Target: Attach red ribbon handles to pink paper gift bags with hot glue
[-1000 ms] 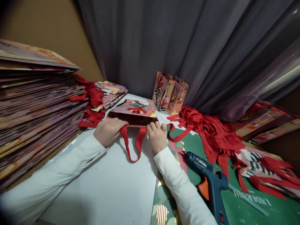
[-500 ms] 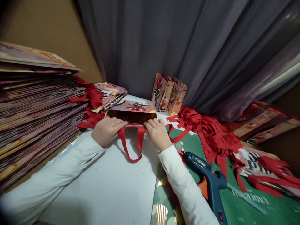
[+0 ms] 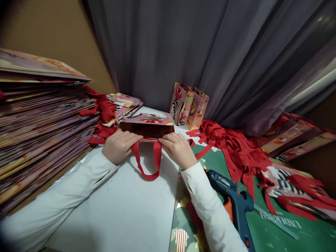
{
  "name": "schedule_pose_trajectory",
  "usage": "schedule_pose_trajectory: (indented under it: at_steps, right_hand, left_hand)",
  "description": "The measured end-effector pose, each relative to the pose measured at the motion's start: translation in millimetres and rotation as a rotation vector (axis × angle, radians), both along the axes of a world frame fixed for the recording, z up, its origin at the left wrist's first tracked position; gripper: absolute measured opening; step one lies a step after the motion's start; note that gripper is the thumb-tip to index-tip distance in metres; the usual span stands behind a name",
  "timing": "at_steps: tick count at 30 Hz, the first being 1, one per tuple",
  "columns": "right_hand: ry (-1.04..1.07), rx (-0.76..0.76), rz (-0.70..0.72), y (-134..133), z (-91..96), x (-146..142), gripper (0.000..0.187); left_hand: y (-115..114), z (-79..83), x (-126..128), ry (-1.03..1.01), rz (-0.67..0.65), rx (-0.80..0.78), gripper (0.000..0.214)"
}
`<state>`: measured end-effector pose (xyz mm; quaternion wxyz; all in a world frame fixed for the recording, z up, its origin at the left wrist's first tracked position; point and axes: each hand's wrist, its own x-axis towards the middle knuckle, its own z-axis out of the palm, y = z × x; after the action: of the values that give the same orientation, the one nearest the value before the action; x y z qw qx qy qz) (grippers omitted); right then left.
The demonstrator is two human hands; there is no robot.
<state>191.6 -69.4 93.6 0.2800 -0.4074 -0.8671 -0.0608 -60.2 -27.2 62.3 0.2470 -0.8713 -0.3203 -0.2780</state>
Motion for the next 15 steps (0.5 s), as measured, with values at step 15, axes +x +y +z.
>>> schedule_pose_trajectory:
  at_steps: [15]
  right_hand:
    - [0.431, -0.063, -0.123, -26, 54.5, 22, 0.024]
  left_hand:
    - [6, -0.2, -5, -0.115, 0.008, 0.069, 0.024]
